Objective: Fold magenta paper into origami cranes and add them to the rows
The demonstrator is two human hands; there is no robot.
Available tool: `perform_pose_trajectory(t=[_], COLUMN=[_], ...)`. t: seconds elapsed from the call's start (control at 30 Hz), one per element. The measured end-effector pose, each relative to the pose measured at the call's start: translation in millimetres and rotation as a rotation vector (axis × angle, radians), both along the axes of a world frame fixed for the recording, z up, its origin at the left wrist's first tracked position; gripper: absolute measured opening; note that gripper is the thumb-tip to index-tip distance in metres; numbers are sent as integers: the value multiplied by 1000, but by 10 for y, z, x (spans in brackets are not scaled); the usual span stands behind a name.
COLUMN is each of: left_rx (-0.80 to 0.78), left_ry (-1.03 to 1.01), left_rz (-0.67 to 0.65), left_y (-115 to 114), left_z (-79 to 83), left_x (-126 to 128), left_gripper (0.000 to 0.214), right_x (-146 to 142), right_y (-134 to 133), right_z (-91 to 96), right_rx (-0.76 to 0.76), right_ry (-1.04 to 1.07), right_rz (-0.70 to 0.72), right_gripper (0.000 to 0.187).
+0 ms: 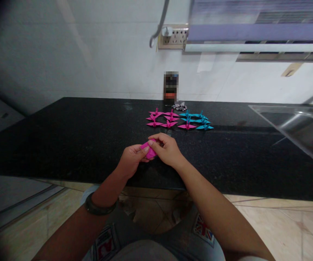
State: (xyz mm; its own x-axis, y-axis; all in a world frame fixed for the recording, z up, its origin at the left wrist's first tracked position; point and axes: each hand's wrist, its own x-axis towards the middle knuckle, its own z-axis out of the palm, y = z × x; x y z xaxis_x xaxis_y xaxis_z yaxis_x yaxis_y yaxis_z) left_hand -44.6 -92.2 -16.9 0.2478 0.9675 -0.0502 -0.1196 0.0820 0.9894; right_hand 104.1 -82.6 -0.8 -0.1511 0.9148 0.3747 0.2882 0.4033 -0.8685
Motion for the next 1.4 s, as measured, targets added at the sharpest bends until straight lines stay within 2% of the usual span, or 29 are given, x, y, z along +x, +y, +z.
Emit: perform_pose_trajectory(t=[0.07,0.17,0.37,0.53,0.7,1.03,1.4], left_rx=[-7,-23,-64,-74,-81,11,38], left_ry=[-28,-71,-170,-190,-180,-118,-69], left_rz=[31,58,86,55,21,58,104], left_y=[5,15,28,53,61,70,63], left_z=[-6,-20,-7,21,-17,-112,-109], left_x=[-6,-11,5,-15,-54,-29,-18], left_gripper=[35,34,30,28,26,26,26], right_x=[16,48,89,117,112,100,108], right_y=[7,24,27,-1,-17,-21,-11], right_z=[-17,-48,-56,-23,-16,-34,-66], right_rx=[-100,-173,-103,-107,-158,-231,-215], right_ry=[70,25,-106,-161,-150,-98,-106], right_rz=[53,135,120,196,203,180,180], right_gripper=[31,29,27,28,30,28,24])
